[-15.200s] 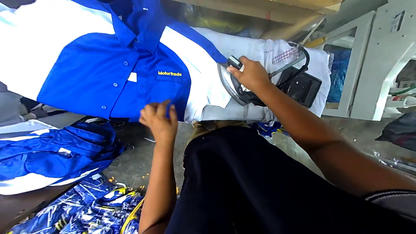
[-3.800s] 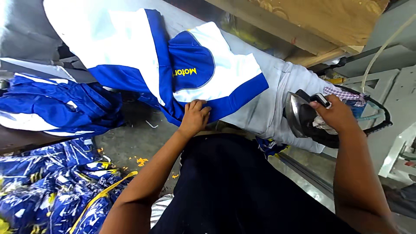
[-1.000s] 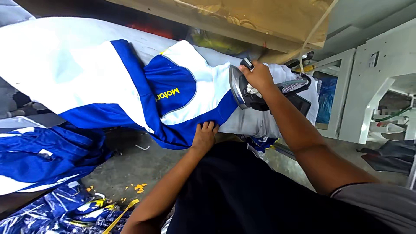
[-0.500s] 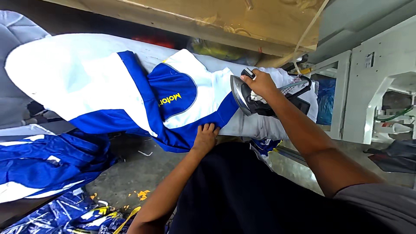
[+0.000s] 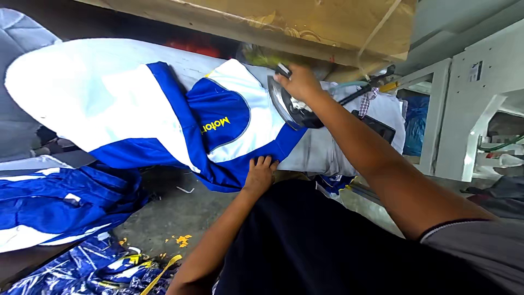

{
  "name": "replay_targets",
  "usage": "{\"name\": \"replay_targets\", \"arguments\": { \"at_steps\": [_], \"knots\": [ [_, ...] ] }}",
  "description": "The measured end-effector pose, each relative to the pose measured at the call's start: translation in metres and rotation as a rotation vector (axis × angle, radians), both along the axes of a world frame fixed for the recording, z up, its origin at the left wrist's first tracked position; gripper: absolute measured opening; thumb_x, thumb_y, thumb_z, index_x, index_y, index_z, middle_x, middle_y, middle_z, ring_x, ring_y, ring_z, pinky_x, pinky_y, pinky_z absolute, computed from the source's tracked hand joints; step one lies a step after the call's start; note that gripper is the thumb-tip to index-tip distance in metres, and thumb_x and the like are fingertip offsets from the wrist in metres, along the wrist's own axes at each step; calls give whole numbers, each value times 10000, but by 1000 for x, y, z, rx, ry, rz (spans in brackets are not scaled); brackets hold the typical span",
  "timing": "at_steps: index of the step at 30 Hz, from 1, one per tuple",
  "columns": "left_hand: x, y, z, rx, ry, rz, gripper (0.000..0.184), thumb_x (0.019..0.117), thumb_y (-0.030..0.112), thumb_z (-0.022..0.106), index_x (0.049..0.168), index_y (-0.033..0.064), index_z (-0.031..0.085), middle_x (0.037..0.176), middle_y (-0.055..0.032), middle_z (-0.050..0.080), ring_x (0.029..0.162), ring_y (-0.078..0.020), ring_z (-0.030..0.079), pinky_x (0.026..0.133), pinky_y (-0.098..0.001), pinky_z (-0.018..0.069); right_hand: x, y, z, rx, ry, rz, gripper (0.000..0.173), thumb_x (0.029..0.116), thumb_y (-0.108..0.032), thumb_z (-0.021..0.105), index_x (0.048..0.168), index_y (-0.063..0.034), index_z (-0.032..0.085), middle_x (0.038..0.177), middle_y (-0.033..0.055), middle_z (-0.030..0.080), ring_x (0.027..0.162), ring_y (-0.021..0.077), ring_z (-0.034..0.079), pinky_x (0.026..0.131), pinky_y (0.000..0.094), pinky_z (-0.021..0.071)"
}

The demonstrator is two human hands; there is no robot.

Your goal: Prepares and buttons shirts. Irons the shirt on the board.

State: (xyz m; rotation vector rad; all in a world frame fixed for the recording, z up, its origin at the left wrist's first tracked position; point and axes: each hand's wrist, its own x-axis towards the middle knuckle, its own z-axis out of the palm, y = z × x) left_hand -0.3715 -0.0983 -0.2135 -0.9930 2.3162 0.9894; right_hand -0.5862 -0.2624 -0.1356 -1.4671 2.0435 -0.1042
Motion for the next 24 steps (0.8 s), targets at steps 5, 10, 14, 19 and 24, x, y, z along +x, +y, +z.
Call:
{"name": "replay_targets", "arguments": {
  "at_steps": [5,10,14,19,24],
  "knots": [
    [-1,0,-1,21,-11,15,485,1057,267,544,1520,134,502,1547,-205,451,1421,-429,410,1125,-653,294,-6,12,-2,82,81,97,604,1043,-562,514,1344,-45,596,1169,237,682,1123,415,663,917,626,509],
    [-6,2,3,-12,-48,3,460,1057,277,550,1496,142,535,1534,-188,468,1423,-406,413,1136,-644,286,-4,-10,1,12,31,28,589,1049,-536,518,1378,-52,591,1230,213,677,1175,380,651,965,605,503],
    [8,17,10,-66,134,177,418,1024,271,618,1406,100,628,1464,-215,545,1388,-425,466,1122,-666,304,-18,5,0,9,20,-6,601,1052,-529,517,1389,-35,576,1248,228,665,1192,395,639,981,615,489],
    [65,47,17,-397,434,620,384,980,272,654,1290,49,695,1365,-250,608,1266,-491,556,1009,-724,397,-53,63,-4,23,31,-105,604,1053,-535,511,1351,-16,590,1164,265,678,1109,441,659,925,656,493],
    [126,63,15,-554,380,992,468,987,233,616,1323,-94,606,1404,-389,497,1323,-576,456,1089,-679,361,-73,102,-5,62,42,-140,596,1064,-520,500,1299,21,585,1106,293,669,1064,471,657,887,666,488]
  ]
}}
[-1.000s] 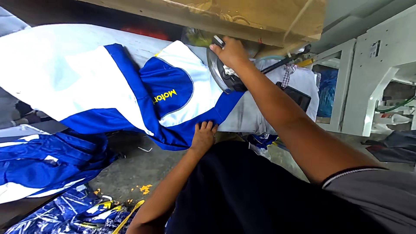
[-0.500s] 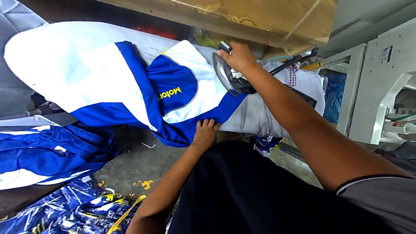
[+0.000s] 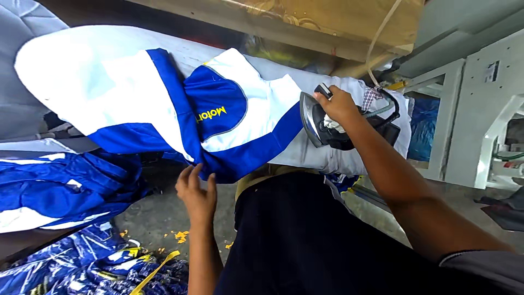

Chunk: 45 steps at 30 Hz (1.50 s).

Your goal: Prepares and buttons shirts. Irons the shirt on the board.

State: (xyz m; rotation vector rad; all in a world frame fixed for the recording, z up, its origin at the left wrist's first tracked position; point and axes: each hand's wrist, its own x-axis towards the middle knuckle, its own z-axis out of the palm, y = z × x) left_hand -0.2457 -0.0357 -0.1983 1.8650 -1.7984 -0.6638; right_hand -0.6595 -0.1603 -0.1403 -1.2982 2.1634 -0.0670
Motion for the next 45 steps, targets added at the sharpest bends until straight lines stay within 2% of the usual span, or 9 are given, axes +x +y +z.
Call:
{"name": "replay_targets", "arguments": {
  "at_steps": [6,12,14,19,25,30,36,41,45],
  "knots": [
    [17,15,-11,192,165,273,522,1011,195,601,1406,-132,502,1467,-397,420,1387,-474,423,1146,-517,364,-26,23,22,106,-46,88,609,1056,-505,535,1307,46,599,1153,321,660,1124,487,633,949,679,458],
    [-3,23,-23,511,582,551,516,1104,317,384,1508,-4,391,1465,-195,481,1268,-215,522,1021,-414,446,-81,67,48,100,-16,89,569,1040,-472,586,1143,86,639,1022,324,649,998,484,631,873,685,449],
    [-10,20,-24,546,674,634,484,1123,338,291,1450,12,433,1332,-115,551,1186,-161,561,985,-383,464,-102,79,49,72,19,84,573,1040,-470,586,1154,88,641,1023,333,655,1002,499,636,878,700,448],
    [-14,9,-26,510,925,751,399,1137,381,197,1048,154,512,892,67,638,882,-67,657,816,-312,548,-145,100,35,1,136,-3,676,1082,-522,439,1097,127,631,1003,377,634,992,554,626,854,733,430],
    [-14,9,-25,478,1145,842,396,1137,324,243,911,178,533,731,68,642,713,-58,666,738,-263,582,-170,105,8,29,230,34,772,1071,-607,354,1058,109,643,985,389,649,986,603,634,804,773,439],
    [-24,9,-19,400,1396,665,388,1099,260,175,1136,130,539,980,-5,726,933,-118,714,851,-330,606,-170,110,8,15,208,27,761,1070,-610,372,1136,96,649,1011,416,641,997,644,614,816,806,424],
    [-25,-13,18,267,1299,539,328,1053,100,380,1379,78,401,1119,-49,685,1021,-137,687,927,-345,581,-155,96,10,-160,167,10,603,1077,-437,517,1337,104,577,1261,419,579,1196,602,550,1000,762,383],
    [-16,-20,53,9,836,458,231,974,-15,562,1198,-72,549,1043,-35,686,963,-52,679,906,-259,572,-76,50,25,-503,-48,117,450,1061,-220,563,1287,169,570,1263,432,566,1154,563,588,994,666,451],
    [4,-16,93,-151,933,506,188,989,-44,485,1163,-10,547,982,4,713,904,-70,708,858,-284,602,26,5,34,-444,-319,306,349,1046,-173,611,1259,104,618,1264,325,618,1142,451,637,983,595,513]
  ]
}}
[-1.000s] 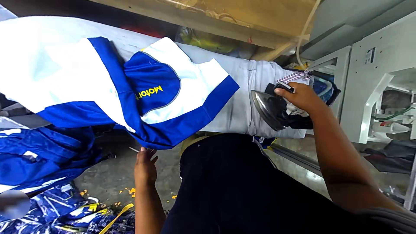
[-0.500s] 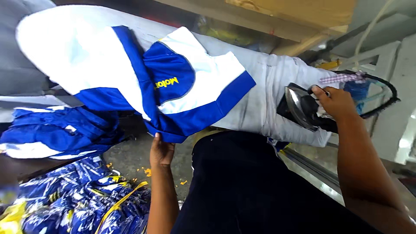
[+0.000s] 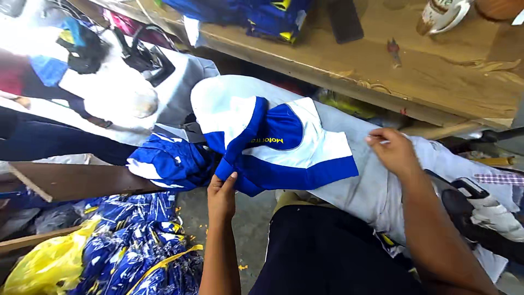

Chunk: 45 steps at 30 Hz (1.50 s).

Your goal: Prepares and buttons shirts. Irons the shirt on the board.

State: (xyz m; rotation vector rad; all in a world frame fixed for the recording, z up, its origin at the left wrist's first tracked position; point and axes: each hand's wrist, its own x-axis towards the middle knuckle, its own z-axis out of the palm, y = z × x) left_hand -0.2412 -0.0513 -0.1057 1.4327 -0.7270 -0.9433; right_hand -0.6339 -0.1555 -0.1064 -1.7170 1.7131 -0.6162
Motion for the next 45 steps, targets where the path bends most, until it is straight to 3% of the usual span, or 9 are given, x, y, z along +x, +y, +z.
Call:
{"name": "replay_targets", "arguments": {
  "at_steps": [4,12,17,22,26,30,34,39,45],
  "knots": [
    [29,26,55,-5,48,-64,232,1041,44,368,1173,82,555,954,59,749,895,-55,728,855,-280,616,104,-39,6,11,-106,313,332,1034,-210,636,1223,63,660,1204,273,656,1121,407,639,982,575,502],
    [81,93,91,-42,-255,-249,166,1026,210,561,1166,181,645,1005,121,751,935,-14,712,875,-241,601,301,-94,-46,73,99,497,642,1082,-404,493,1515,65,435,1521,303,467,1443,482,402,1133,681,325],
    [130,142,110,-100,-435,-319,217,1050,380,569,1218,318,690,1127,173,726,1046,31,669,936,-211,562,370,-74,-47,539,180,812,562,1088,-397,511,1207,136,643,1304,332,603,1265,443,565,1060,635,402],
    [189,199,118,-42,-543,-138,213,1021,367,622,1218,349,703,1169,195,709,1072,41,649,942,-205,547,379,-65,-19,403,-138,729,322,1025,-218,641,1154,76,652,1138,257,649,1055,331,612,950,540,472],
    [223,220,124,-138,-552,-108,227,1013,397,631,1216,338,712,1176,182,713,1080,33,650,951,-206,543,375,-82,51,381,-597,568,132,1035,-200,584,991,-83,627,852,-11,644,775,70,621,756,297,546],
    [245,218,124,-336,-451,-65,224,990,415,652,1174,321,739,1137,159,731,1064,25,660,937,-199,549,362,-88,95,510,-1258,775,170,1064,-210,478,1098,-157,636,955,-28,742,914,86,716,854,313,614],
    [275,210,123,-378,-349,84,289,903,545,704,1089,328,749,1058,154,744,1002,23,679,888,-207,570,367,-77,113,448,-913,921,175,991,-57,543,965,-145,692,855,-53,760,771,44,718,735,249,617],
    [295,173,133,-143,-358,-77,246,872,594,717,915,358,777,868,167,750,794,54,683,714,-163,576,352,-90,165,260,-1011,769,229,1050,-87,481,946,-157,672,839,-53,743,773,44,707,745,245,610],
    [301,114,122,65,-275,-152,304,1028,180,447,880,198,712,802,87,735,732,5,678,689,-200,576,323,-92,198,144,-845,662,192,1049,-77,505,948,-130,659,836,-45,736,775,48,709,751,245,610]
  ]
}}
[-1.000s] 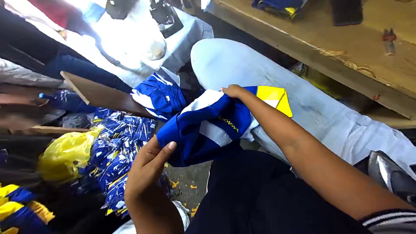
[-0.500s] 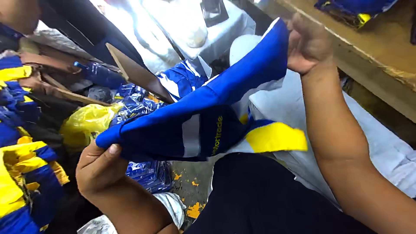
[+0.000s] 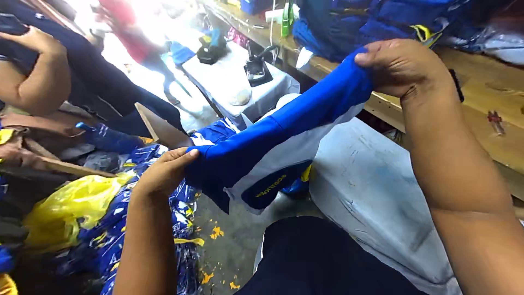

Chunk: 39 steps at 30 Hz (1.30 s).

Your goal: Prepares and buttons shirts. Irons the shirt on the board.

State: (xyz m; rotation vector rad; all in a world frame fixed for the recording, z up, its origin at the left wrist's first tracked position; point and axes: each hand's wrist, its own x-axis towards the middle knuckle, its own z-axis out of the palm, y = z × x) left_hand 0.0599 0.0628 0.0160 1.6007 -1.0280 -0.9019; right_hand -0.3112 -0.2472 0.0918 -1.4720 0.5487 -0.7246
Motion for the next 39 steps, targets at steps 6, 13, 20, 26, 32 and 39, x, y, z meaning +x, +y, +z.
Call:
{"name": "replay_targets", "arguments": {
  "at_steps": [6,13,20,26,32,39],
  "knots": [
    [3,1,15,-310,70,-90,261,826,578,769,889,326,793,876,125,762,816,25,697,740,-181,584,-35,20,14,-34,-134,91,248,1062,-134,474,988,-192,703,876,-59,763,785,25,723,738,219,623],
    [32,31,27,-522,32,-175,246,964,490,654,1092,312,764,1036,139,752,967,23,690,839,-189,580,-58,42,54,-315,-187,173,278,1072,-156,473,1012,-212,739,901,-112,757,805,-35,703,754,158,607],
    [16,30,28,-512,-91,-210,247,987,470,637,1129,327,780,1150,149,744,1036,18,682,904,-191,564,-56,43,36,-373,-131,187,143,1017,-325,642,1008,-242,758,828,-145,726,700,-79,656,624,96,557],
    [-5,-2,12,-334,36,300,192,815,435,803,838,281,689,811,130,721,759,14,676,713,-204,583,-14,30,16,-98,-63,172,150,989,-146,615,959,-193,754,805,-60,744,687,-20,675,634,153,579],
    [10,-86,3,-76,96,376,277,1011,89,573,1249,-22,488,989,-90,629,850,-135,634,794,-354,559,38,-30,0,91,234,-97,157,1085,-105,444,998,-86,573,754,-24,648,653,54,634,626,239,560],
    [16,-216,143,-269,-296,158,527,968,81,625,1470,45,472,1341,-161,583,1148,-192,605,970,-385,520,13,-99,124,-117,90,-439,150,1075,-186,431,1002,-186,562,825,-81,629,750,43,635,713,264,564]
  ]
}}
